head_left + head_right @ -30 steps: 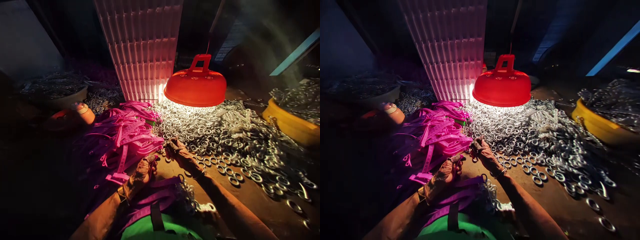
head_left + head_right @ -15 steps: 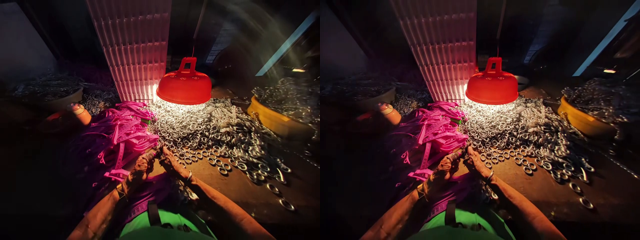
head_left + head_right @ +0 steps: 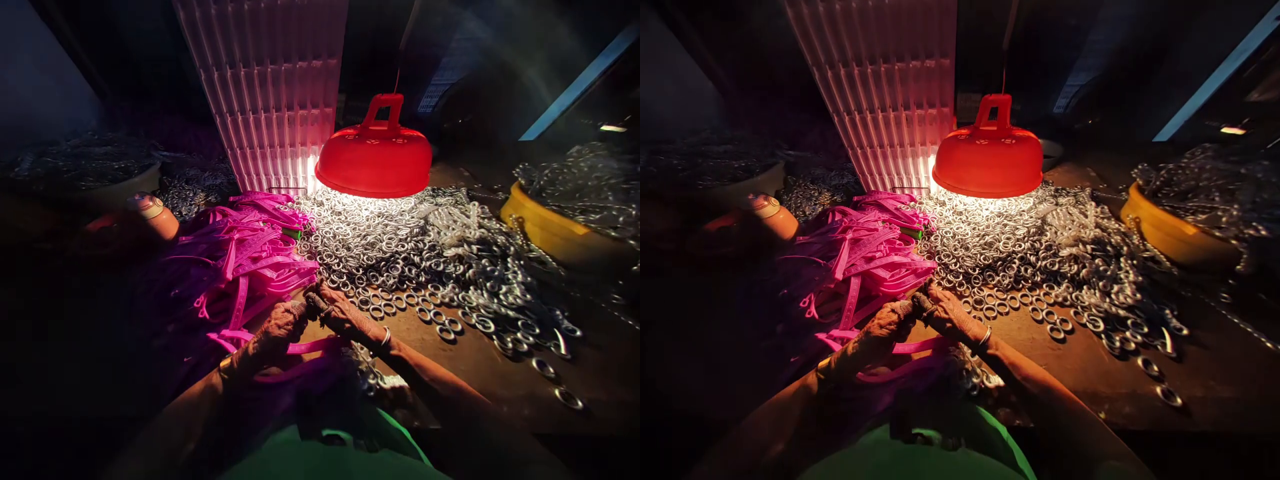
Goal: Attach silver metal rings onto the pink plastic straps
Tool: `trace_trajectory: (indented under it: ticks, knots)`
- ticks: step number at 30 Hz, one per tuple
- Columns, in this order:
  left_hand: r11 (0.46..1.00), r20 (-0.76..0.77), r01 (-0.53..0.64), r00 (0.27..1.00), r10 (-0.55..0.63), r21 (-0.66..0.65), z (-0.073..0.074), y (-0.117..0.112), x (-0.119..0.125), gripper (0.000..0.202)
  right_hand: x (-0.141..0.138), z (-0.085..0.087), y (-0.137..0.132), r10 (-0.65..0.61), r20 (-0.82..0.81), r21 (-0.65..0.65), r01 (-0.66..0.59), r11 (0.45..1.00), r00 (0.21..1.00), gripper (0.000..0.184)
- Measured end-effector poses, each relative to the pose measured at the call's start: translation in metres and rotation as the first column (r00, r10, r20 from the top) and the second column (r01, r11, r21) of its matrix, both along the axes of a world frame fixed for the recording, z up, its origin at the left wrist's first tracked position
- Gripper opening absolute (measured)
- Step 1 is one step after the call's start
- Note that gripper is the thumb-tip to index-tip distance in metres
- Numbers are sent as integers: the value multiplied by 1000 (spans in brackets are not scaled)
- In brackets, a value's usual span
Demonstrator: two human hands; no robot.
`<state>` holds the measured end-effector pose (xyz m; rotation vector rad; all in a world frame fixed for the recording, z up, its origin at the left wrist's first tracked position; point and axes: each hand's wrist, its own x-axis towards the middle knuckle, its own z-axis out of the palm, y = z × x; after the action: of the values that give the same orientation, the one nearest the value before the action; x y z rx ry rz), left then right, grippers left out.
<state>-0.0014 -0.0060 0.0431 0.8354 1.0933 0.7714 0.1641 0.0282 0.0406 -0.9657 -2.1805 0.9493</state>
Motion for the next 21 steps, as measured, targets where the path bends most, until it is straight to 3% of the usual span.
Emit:
trace_trajectory:
  ticks: [2,6,9,11,15,21]
  knots:
    - [1000,14,23,1000,-23,-2,17,-1,-7,40,4,16,-12,52,108,61,-58,996,993,15]
    - [965,-95,254,961,-260,-69,42,-7,-19,40,9,33,-52,77,235,-59,-64,996,969,15]
    - [901,-131,430,892,-433,-50,42,-21,-19,41,14,37,-84,69,308,-19,-67,998,949,18]
    - [877,-70,481,874,-481,-16,36,-33,-16,47,18,40,-99,96,332,-32,-91,995,938,22]
    - [898,105,436,898,-428,-66,28,-60,-9,54,21,43,-114,144,302,-200,-85,976,943,26]
    - [930,156,329,939,-305,-161,34,-89,-10,39,19,31,-123,67,25,-368,-53,928,997,27]
